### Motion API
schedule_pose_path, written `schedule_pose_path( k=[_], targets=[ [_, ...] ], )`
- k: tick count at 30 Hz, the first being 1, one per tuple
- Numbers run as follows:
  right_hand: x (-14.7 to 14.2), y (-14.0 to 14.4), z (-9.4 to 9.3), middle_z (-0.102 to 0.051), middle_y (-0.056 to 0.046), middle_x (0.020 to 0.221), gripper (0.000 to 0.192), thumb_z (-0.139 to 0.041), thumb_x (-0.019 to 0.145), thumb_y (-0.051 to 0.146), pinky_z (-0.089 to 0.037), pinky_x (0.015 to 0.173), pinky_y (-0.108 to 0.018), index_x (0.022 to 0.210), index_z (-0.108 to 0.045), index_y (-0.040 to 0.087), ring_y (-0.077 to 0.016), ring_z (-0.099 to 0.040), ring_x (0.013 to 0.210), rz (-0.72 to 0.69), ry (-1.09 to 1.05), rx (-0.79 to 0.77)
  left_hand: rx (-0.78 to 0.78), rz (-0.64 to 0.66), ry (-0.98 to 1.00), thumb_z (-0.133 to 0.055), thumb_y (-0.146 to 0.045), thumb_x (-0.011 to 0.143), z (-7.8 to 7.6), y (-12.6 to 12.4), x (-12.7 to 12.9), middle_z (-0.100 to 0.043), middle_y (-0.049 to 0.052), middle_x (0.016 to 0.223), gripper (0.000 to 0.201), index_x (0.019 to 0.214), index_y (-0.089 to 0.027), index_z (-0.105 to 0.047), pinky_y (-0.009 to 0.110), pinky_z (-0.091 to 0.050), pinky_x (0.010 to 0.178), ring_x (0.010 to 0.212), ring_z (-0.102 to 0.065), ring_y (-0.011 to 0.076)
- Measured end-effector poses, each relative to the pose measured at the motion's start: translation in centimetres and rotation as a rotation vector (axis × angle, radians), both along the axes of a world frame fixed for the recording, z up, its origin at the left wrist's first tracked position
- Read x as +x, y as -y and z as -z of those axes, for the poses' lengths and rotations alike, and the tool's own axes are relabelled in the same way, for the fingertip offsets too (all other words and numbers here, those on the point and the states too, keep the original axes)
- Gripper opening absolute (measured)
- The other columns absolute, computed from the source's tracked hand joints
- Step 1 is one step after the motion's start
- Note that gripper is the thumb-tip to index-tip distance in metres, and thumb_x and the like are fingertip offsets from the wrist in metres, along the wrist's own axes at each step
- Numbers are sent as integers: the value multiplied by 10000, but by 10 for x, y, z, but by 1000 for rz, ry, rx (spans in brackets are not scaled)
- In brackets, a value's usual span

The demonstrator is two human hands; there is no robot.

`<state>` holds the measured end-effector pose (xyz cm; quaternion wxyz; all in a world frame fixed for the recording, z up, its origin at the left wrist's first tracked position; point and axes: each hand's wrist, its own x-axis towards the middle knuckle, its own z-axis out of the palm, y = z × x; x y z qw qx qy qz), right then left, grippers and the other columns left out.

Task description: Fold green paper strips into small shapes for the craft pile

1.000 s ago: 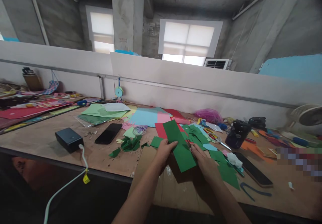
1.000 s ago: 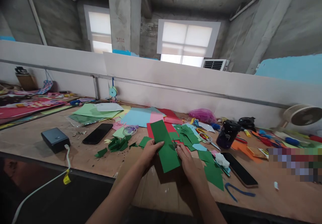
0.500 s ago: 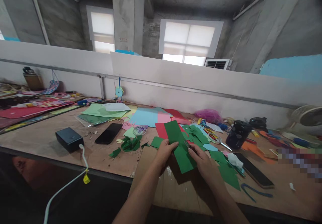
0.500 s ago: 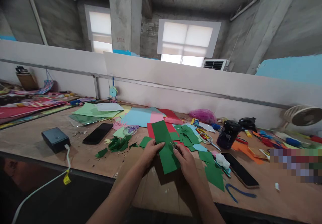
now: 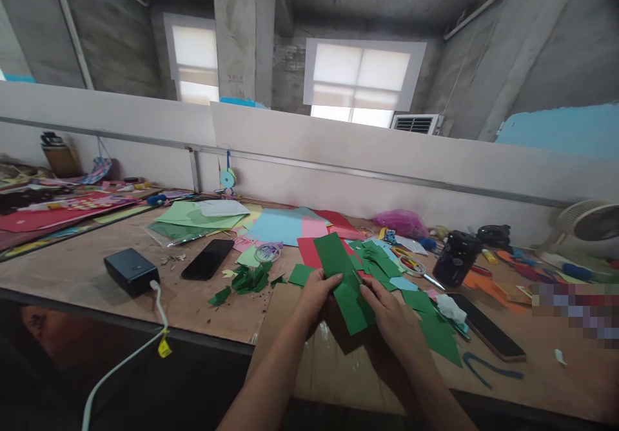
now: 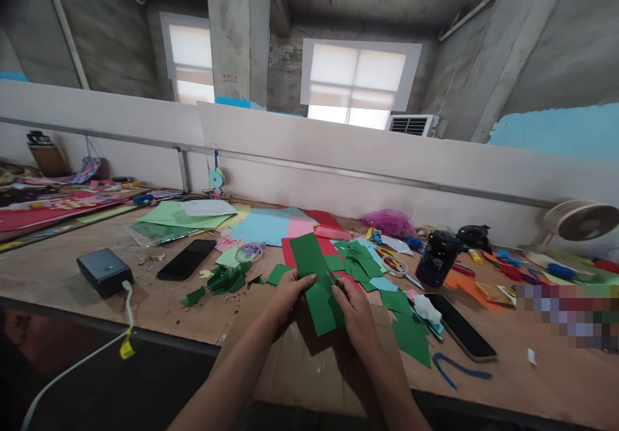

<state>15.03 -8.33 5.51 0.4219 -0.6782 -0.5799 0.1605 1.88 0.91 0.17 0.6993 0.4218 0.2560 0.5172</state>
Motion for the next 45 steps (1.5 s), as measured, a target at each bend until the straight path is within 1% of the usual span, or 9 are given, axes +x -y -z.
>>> schedule_pose_path(
  k=[4,8,15,21,28,33,37,43,45],
  targets=[
    [0,0,1,-731,-47,863,310,-498,843,423,-438,658,-292,971,-727,257,-266,-641,804,1,-5,1,-2,4,-3,-849,-351,548,1,0,0,-737,101,774,389,817,-90,-746,279,-484,635,613,-626,177],
    [1,-1,3,-723,-54,824,330,-490,845,428,-445,665,-302,986,-728,248,-269,-642,782,5,-9,8,-14,-3,-9,-854,-350,529,-1,1,0,-718,76,697,367,769,-96,-740,272,-474,615,574,-602,161],
    [4,-8,8,-729,-54,953,316,-474,838,397,-467,733,-289,965,-711,232,-255,-647,872,-67,-56,34,-16,9,-20,-844,-358,530,-7,4,-2,-694,63,636,321,697,-109,-731,264,-457,594,564,-590,161],
    [0,-1,3,-729,-55,901,347,-459,865,424,-454,697,-293,1020,-715,247,-253,-645,806,30,32,-22,21,23,-36,-831,-365,569,-1,1,-2,-709,70,681,337,764,-103,-746,255,-448,588,554,-578,146],
    [-1,0,1,-730,-63,998,373,-463,869,420,-461,732,-293,1088,-712,249,-259,-650,873,66,28,-62,21,5,-82,-826,-378,560,1,-2,-1,-698,67,649,338,742,-106,-742,237,-391,520,523,-549,138],
    [5,-11,16,-716,-66,1091,392,-440,872,441,-479,806,-298,1062,-704,222,-259,-641,976,-39,-67,-3,17,-23,-110,-818,-379,562,-1,-1,-2,-672,56,600,311,690,-109,-730,238,-356,505,501,-525,130],
    [10,-22,32,-701,-65,1137,389,-435,864,441,-474,885,-307,1044,-690,209,-246,-625,1053,-133,-165,81,1,-14,-88,-827,-359,554,-5,2,-1,-680,67,617,293,689,-119,-728,261,-404,566,584,-587,177],
    [5,-11,16,-722,-80,1053,377,-476,850,448,-478,829,-323,1040,-714,225,-273,-644,968,7,-94,-19,1,-2,-76,-832,-352,546,-8,4,-2,-691,76,630,285,670,-122,-720,277,-438,612,651,-622,212],
    [5,-12,15,-723,-81,1049,375,-482,838,443,-478,832,-319,1020,-714,211,-271,-642,968,-13,-118,-7,12,-5,-91,-831,-364,548,-8,3,-3,-687,74,621,297,670,-117,-720,269,-426,589,613,-608,197]
  ],
)
